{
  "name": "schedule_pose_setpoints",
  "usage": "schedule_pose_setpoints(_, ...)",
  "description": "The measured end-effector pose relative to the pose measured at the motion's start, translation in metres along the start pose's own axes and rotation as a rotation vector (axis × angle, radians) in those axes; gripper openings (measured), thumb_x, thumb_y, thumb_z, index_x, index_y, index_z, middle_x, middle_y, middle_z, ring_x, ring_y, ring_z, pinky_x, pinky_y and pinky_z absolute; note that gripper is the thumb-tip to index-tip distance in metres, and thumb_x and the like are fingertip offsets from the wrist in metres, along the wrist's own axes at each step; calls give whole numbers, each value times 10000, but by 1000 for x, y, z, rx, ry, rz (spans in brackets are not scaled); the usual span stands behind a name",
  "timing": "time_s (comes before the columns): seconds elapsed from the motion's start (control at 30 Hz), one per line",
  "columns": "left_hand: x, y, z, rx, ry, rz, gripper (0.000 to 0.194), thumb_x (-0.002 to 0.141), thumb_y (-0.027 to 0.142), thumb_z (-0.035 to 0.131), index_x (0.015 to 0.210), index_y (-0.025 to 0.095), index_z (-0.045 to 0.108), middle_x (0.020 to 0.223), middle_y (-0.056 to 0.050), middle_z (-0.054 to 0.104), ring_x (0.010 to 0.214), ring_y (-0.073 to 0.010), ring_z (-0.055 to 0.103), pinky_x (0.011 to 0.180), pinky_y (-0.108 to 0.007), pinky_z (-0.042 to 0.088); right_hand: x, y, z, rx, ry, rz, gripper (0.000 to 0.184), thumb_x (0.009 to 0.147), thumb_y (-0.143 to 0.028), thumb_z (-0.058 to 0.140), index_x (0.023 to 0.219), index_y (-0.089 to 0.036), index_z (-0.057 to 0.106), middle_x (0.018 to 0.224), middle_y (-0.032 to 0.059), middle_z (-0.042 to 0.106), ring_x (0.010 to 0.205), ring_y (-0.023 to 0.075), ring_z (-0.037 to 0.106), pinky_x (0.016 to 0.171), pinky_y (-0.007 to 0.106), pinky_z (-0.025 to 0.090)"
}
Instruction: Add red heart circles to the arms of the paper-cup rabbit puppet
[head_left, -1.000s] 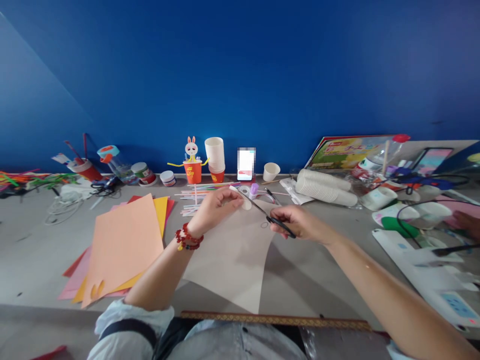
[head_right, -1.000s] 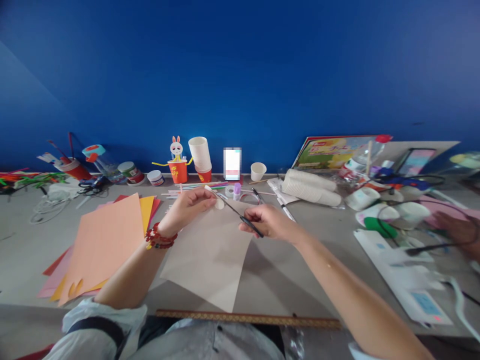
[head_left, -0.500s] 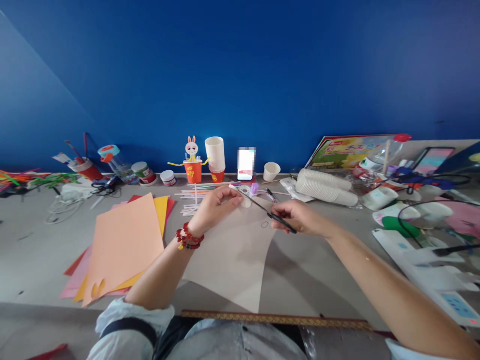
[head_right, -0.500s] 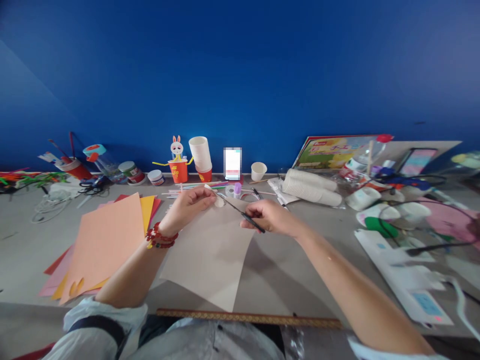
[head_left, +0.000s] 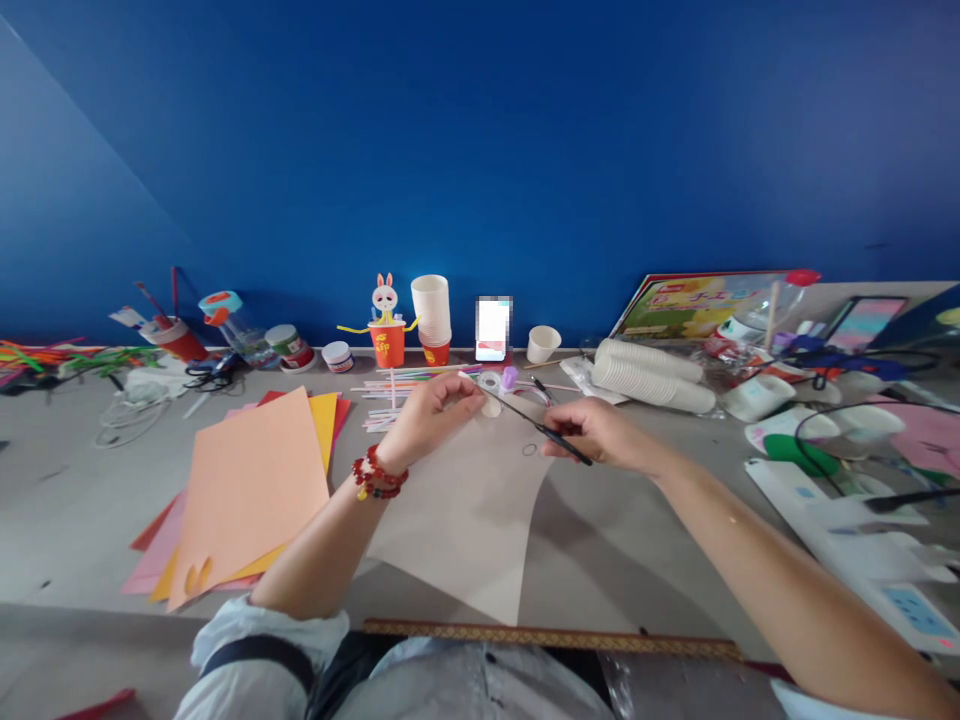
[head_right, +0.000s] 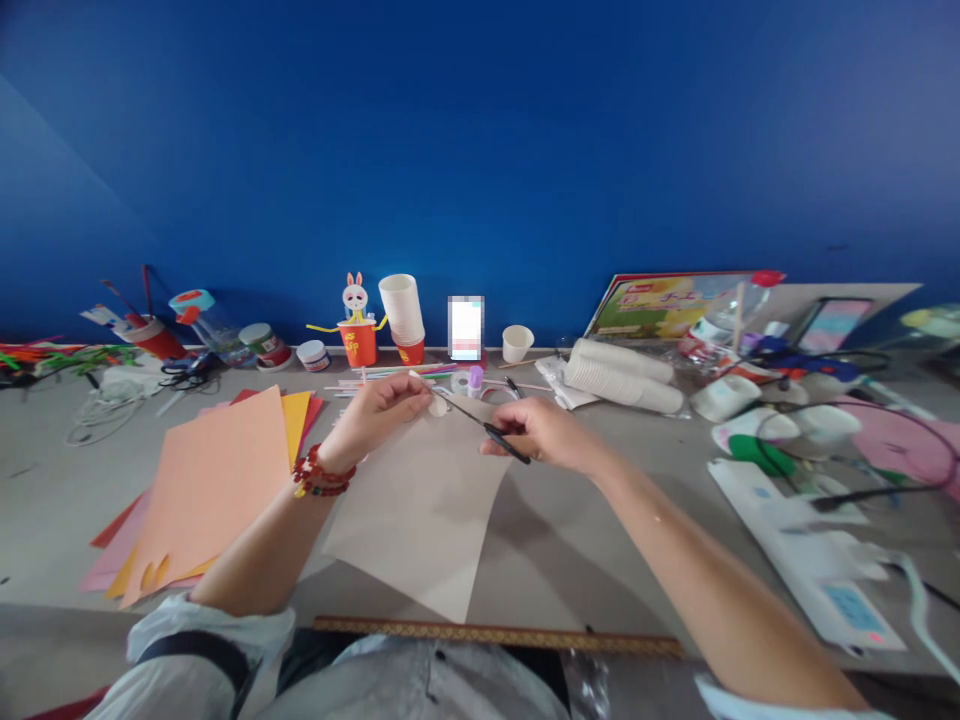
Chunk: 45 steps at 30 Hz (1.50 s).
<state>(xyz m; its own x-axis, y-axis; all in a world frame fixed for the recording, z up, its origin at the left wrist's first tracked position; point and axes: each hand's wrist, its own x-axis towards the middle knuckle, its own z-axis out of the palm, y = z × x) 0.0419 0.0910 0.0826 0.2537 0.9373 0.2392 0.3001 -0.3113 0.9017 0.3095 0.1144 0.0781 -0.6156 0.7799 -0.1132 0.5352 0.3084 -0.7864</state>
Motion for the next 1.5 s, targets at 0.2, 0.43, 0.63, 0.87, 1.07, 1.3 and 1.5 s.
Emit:
schedule_pose_setpoints(0.2,-2,4,-1,-27,2,-12,220,888,382,603,826,183,676,906,-38,675,789,-153,586,692,-243,449,-1,-1,-1,-8,-9,-28,495,781,-578,705,597,-199,444,544,-67,391,519,97,343,486,252,201)
schedule_pose_setpoints(0.43,-4,5,2,-95,9,-54,214,876,375,619,823,174,671,809,-18,653,728,-136,564,654,-234,428,-3,-4,-2,-31,-4,-3,461,785,-511,722,612,-201,428,554,-68,391,527,99,339,493,254,203)
schedule_pose_setpoints(0.63,-5,4,1,-137,-8,-84,218,871,376,624,812,169,660,766,-2,637,658,-114,527,603,-223,391,-4,-7,2,10,-43,30,462,819,-512,692,602,-203,426,527,-56,443,514,105,377,491,257,229)
schedule_pose_setpoints(0.87,-5,2,0,-158,-43,-108,233,878,383,618,831,161,672,773,-10,630,654,-109,500,588,-215,365,-5,-9,1,2,-44,19,457,797,-508,716,589,-198,453,516,-60,441,502,97,373,485,251,220)
schedule_pose_setpoints(1.07,-5,5,0,-127,-27,-89,229,878,390,619,851,171,683,797,-13,644,688,-116,526,609,-214,383,-4,-11,4,58,-66,62,439,789,-512,713,593,-202,471,513,-41,520,467,98,390,449,246,227)
schedule_pose_setpoints(1.3,-5,4,-1,-81,-4,-73,228,850,400,633,830,186,708,770,-8,667,654,-118,535,593,-226,392,-3,-9,7,102,-79,50,436,794,-493,709,582,-205,461,505,-39,545,460,99,418,448,241,251)
schedule_pose_setpoints(1.5,-5,3,-1,-83,-23,-76,236,864,400,623,843,180,704,779,-15,656,659,-114,525,587,-221,385,-2,-11,5,68,-32,-10,466,767,-509,735,552,-206,452,472,-60,471,463,97,382,457,243,226)
